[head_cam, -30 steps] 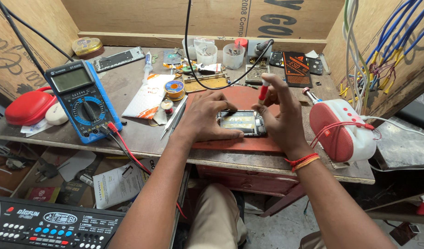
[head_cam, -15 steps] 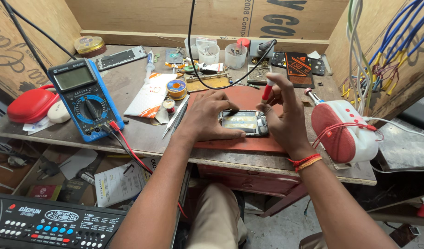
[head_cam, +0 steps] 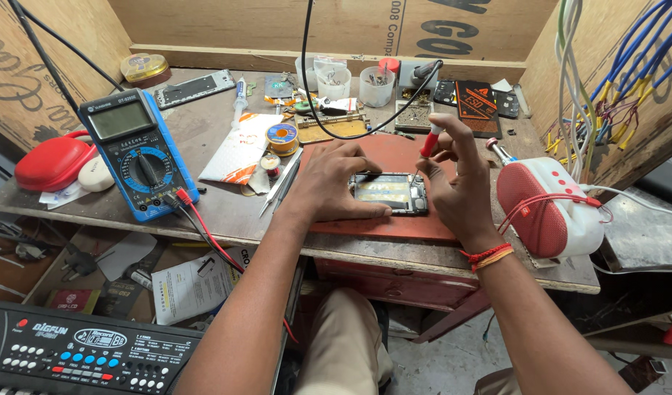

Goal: The person uses a screwdriver to unscrew and open a red portable speaker, working around its driver and casing, then sets the speaker aside and probes a disassembled phone mainboard on the bench with a screwdriver while a multimeter stays connected nearby.

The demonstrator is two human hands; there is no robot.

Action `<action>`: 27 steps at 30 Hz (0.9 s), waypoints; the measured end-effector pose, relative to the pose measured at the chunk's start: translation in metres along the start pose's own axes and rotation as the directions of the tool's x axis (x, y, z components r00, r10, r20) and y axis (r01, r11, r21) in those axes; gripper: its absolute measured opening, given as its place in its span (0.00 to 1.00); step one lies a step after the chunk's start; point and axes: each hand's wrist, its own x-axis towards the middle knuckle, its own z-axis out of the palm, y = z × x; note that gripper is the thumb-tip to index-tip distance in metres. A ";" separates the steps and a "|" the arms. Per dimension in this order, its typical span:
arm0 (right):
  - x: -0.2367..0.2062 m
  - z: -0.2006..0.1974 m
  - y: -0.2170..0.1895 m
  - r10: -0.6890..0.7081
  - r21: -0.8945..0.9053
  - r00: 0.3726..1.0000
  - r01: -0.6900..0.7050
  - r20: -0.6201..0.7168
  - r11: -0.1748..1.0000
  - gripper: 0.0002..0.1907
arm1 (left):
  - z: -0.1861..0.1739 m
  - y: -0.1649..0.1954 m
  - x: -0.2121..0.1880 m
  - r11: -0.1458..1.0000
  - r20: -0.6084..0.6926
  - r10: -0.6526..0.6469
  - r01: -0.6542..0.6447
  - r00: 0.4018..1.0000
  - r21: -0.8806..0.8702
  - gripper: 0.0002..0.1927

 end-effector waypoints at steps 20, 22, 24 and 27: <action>-0.001 -0.004 -0.004 -0.115 -0.091 0.992 0.110 -0.044 0.990 0.32 | 0.000 0.001 0.000 1.000 0.010 -0.014 0.015 1.000 -0.012 0.35; 0.000 -0.003 -0.005 -0.043 -0.045 0.998 0.041 -0.047 0.998 0.32 | 0.000 0.001 0.000 1.000 -0.002 0.001 -0.001 1.000 -0.006 0.35; 0.001 -0.004 -0.005 0.073 0.071 0.997 -0.071 -0.024 0.995 0.29 | 0.000 0.001 0.000 1.000 -0.004 0.002 -0.002 1.000 -0.009 0.35; 0.001 -0.005 -0.008 0.080 0.135 0.997 -0.081 0.011 0.988 0.26 | 0.000 0.001 0.000 1.000 0.003 -0.003 0.003 1.000 -0.007 0.35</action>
